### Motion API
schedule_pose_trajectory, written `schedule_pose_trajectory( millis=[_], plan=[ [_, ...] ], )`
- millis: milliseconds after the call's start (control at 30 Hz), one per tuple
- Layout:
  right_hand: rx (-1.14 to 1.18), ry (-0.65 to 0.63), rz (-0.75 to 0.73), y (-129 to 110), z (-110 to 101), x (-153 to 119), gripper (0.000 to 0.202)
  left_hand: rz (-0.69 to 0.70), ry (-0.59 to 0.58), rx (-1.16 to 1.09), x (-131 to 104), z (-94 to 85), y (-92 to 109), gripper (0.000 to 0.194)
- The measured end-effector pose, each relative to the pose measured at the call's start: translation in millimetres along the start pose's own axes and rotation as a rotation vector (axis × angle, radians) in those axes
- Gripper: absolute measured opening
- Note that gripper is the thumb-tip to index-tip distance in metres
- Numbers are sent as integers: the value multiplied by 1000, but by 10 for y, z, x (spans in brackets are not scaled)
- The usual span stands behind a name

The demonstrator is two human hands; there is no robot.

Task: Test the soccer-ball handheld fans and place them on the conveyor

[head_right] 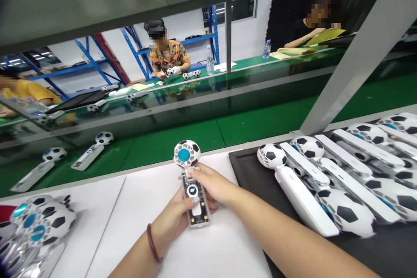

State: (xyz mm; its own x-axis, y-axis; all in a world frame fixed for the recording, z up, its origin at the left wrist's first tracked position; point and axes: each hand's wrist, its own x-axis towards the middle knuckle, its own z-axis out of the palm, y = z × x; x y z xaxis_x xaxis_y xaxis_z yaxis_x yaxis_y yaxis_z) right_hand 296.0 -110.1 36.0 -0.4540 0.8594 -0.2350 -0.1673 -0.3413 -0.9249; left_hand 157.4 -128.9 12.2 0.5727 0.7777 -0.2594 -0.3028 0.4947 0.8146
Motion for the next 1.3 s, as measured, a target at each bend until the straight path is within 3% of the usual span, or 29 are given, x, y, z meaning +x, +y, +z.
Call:
schedule_pose_trajectory(
  millis=[267, 667, 1300],
  plan=[
    [32, 86, 24, -2, 8, 6, 41, -29, -2, -4, 12, -12, 18, 60],
    [17, 57, -73, 38, -41, 22, 35, -12, -63, 0, 5, -6, 32, 57],
    [-44, 67, -13, 11, -11, 5, 37, -13, -61, -29, -19, -24, 34, 60]
  ],
)
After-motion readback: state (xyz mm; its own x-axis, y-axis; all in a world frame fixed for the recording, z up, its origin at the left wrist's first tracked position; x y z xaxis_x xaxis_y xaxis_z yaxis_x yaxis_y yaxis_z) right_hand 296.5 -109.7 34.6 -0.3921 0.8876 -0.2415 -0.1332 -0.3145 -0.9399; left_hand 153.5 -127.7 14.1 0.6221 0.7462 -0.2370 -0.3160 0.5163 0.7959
